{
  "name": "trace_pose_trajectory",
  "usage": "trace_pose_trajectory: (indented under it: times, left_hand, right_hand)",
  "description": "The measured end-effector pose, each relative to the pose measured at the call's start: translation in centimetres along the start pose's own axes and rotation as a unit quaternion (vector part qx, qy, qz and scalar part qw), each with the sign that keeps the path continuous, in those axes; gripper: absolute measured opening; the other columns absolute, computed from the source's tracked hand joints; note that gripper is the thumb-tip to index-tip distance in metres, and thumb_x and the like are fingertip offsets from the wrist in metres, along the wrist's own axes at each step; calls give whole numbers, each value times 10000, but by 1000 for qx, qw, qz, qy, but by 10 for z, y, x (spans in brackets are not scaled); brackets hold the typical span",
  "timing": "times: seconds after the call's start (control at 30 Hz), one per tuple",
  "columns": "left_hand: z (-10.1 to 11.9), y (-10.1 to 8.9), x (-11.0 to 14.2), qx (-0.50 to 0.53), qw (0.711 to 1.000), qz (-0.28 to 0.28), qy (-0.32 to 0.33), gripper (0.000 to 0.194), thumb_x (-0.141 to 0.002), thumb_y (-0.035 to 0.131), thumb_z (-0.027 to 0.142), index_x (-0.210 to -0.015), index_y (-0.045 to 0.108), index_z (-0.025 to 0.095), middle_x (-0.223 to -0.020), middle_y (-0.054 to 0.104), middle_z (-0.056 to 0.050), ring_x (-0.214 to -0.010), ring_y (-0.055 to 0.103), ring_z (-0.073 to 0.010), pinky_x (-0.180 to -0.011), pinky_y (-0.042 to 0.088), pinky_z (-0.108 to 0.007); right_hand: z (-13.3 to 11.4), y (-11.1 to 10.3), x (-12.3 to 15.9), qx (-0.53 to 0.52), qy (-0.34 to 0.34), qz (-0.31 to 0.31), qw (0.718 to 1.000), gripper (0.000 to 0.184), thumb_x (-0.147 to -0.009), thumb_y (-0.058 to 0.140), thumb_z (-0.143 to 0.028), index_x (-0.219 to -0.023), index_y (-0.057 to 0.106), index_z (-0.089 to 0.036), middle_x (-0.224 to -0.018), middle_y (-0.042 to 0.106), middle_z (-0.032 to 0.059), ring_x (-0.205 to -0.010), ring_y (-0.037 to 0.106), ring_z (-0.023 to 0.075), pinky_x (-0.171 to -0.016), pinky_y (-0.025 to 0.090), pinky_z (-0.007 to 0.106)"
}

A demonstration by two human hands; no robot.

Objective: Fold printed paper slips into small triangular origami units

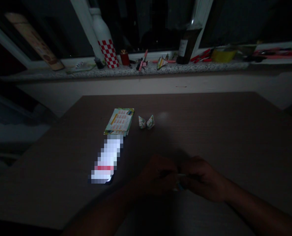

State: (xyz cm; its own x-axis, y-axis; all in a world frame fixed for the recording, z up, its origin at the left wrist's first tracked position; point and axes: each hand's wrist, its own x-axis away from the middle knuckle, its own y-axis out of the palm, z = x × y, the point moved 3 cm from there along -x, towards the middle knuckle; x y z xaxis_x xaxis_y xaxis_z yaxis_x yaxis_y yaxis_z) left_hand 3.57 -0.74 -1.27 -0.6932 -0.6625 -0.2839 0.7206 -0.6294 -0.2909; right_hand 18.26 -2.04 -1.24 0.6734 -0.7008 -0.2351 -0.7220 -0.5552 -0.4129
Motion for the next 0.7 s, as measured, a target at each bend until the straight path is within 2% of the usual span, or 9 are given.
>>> trace_pose_trajectory:
  times: [0.07, 0.2, 0.37, 0.53, 0.63, 0.7]
  left_hand:
    - [-1, 1, -1, -8, 1000, -12, 5, 379, -855, 443, 351, -532, 467, 152, -497, 448, 12, -461, 421, -78, -480, 302, -201]
    - [-3, 0, -1, -37, 999, 24, 14, 411, -823, 489, 362, -473, 414, 161, -454, 377, 32, -437, 349, -68, -453, 253, -204]
    - [-6, 3, 2, 0, 999, -25, -24, 385, -836, 466, 356, -511, 463, 149, -467, 421, 24, -439, 377, -66, -442, 262, -193]
    - [-5, -1, 2, -18, 999, 25, -16, 385, -815, 502, 324, -481, 429, 146, -462, 380, 32, -445, 354, -62, -452, 245, -201]
    - [-5, 1, 2, 8, 1000, 9, -21, 393, -843, 457, 335, -501, 468, 142, -461, 425, 21, -438, 391, -67, -453, 268, -193]
    - [-5, 1, 1, -7, 1000, 13, -21, 384, -826, 459, 308, -478, 434, 149, -439, 388, 33, -418, 359, -61, -440, 236, -191]
  right_hand:
    - [1, 2, -1, 3, 11, -20, 1000, 244, -880, 473, -255, -658, 528, -171, -549, 447, -32, -485, 408, 84, -474, 312, 211]
    - [2, 3, -2, 19, 19, -19, 999, 238, -872, 482, -242, -649, 528, -172, -539, 419, -41, -476, 385, 81, -466, 294, 213]
    - [2, 3, 0, 29, 16, -14, 999, 251, -861, 499, -250, -619, 495, -183, -520, 387, -52, -463, 362, 82, -464, 280, 220]
    - [-1, 1, -2, 17, 23, 6, 1000, 221, -877, 507, -245, -669, 509, -171, -573, 438, -39, -511, 405, 79, -490, 311, 204]
    - [-1, 1, -2, 23, 21, 5, 999, 225, -869, 526, -240, -656, 503, -170, -565, 432, -46, -507, 398, 74, -489, 307, 199]
    - [0, 2, -2, 30, 30, 2, 999, 235, -862, 538, -248, -645, 495, -172, -555, 419, -53, -497, 382, 73, -477, 293, 199]
